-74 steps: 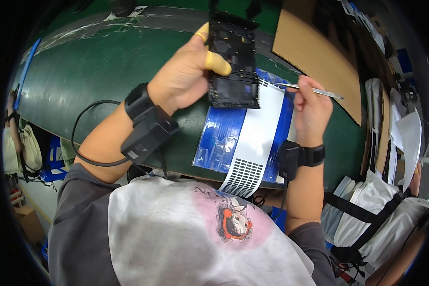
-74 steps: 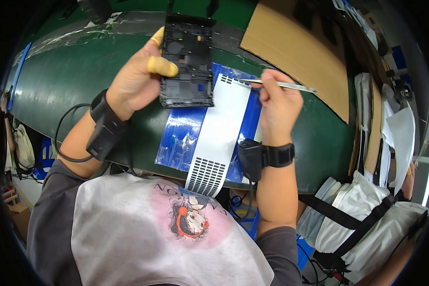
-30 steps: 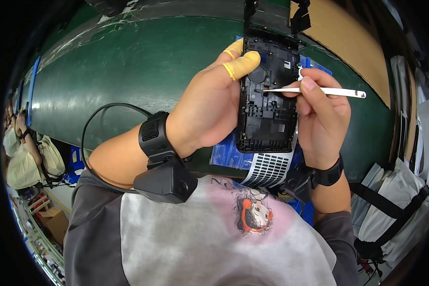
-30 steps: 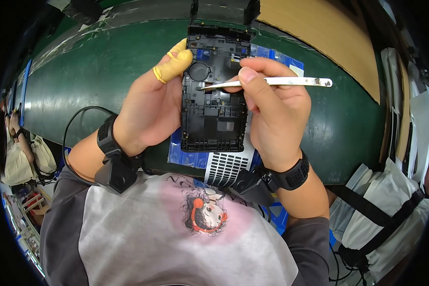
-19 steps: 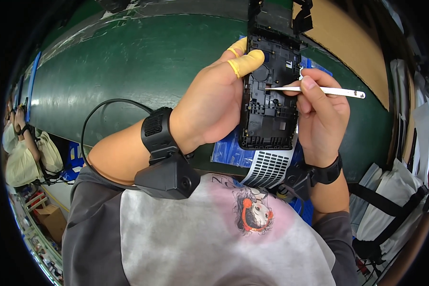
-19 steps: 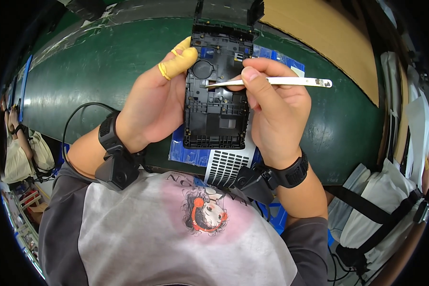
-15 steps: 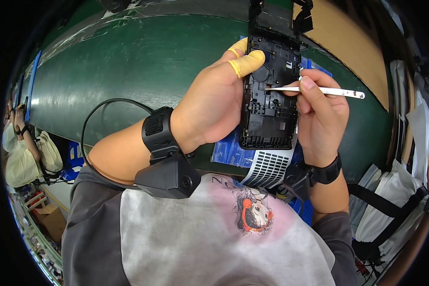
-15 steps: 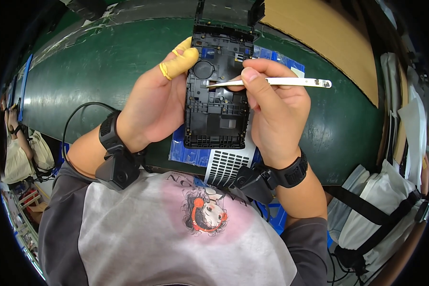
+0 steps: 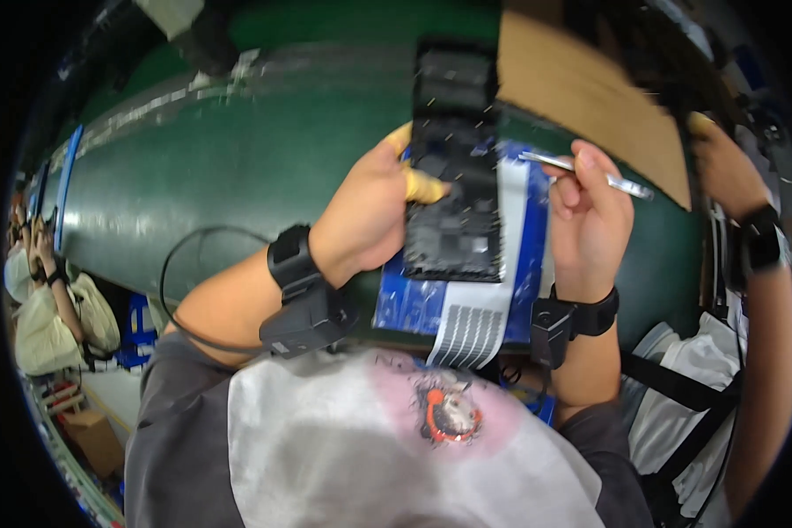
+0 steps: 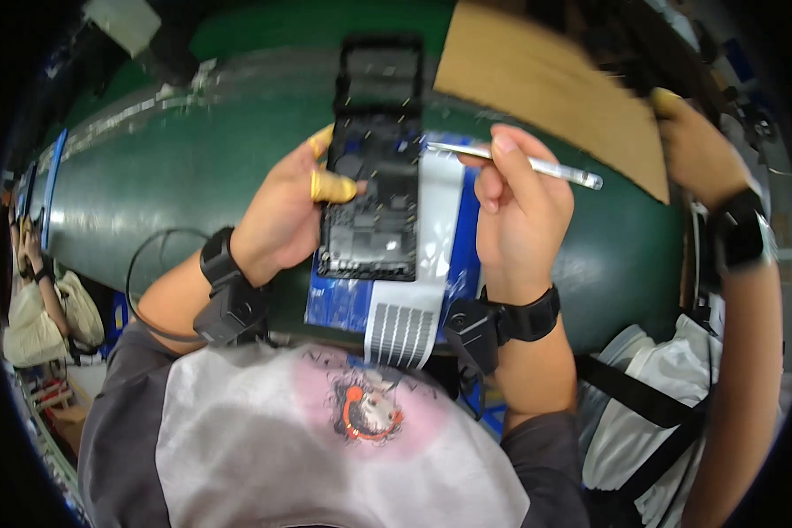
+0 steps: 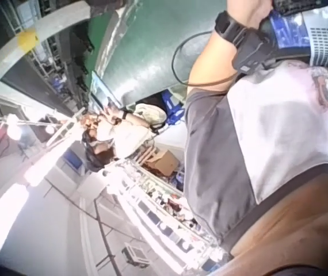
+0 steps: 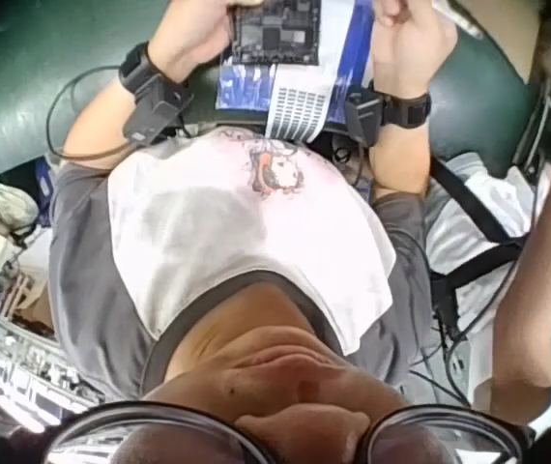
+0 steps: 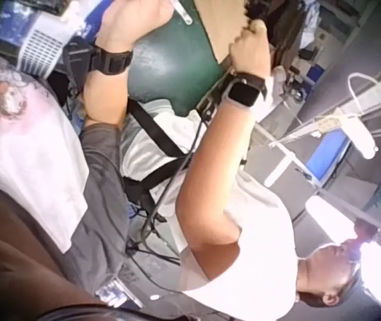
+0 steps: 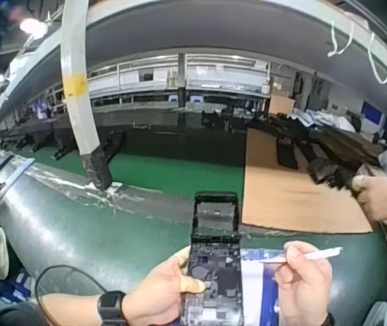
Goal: Using a metal tool to clean or adjust small features on black plastic components at a factory workbench.
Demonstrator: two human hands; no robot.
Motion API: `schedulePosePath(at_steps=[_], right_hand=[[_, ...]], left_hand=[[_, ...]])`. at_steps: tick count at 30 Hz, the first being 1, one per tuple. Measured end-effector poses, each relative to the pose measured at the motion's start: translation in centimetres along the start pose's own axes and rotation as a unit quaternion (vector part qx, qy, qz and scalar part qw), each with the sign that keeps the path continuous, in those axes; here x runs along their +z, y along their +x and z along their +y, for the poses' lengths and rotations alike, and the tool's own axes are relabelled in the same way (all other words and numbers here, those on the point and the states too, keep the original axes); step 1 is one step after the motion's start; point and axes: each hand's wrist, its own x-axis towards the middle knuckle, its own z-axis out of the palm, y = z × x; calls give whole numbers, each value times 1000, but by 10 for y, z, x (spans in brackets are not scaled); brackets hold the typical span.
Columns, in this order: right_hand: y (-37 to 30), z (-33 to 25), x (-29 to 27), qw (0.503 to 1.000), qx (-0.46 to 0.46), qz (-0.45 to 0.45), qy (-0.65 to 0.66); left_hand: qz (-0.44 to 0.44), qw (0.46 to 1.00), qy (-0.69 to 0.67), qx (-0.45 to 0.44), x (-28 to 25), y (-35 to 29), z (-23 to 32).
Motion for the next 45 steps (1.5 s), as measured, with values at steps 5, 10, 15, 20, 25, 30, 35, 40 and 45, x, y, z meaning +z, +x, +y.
schedulePosePath(at_steps=[5,10,15,20,25,30,35,40,45], right_hand=[[19,-7,-28,998,-20,50,38],[12,10,-35,998,20,40,50],[10,14,-40,996,5,37,87],[13,0,-46,989,-39,-7,145],[19,-6,-57,979,-34,-47,198],[21,-8,-67,973,-47,-38,223],[19,-15,-68,965,-40,-85,245],[17,-18,-64,963,-79,-98,239],[-48,-51,-28,969,-209,-124,48]], left_hand=[[-40,998,-20,-49,-30,60,36],[346,869,331,126,-82,156,104],[184,878,406,176,-43,145,63],[23,780,575,245,21,185,18],[18,607,742,283,80,260,-33],[-7,620,767,166,95,270,-51],[-13,883,470,3,49,266,-3],[12,708,686,165,47,193,13],[-124,816,546,144,66,141,-8]])
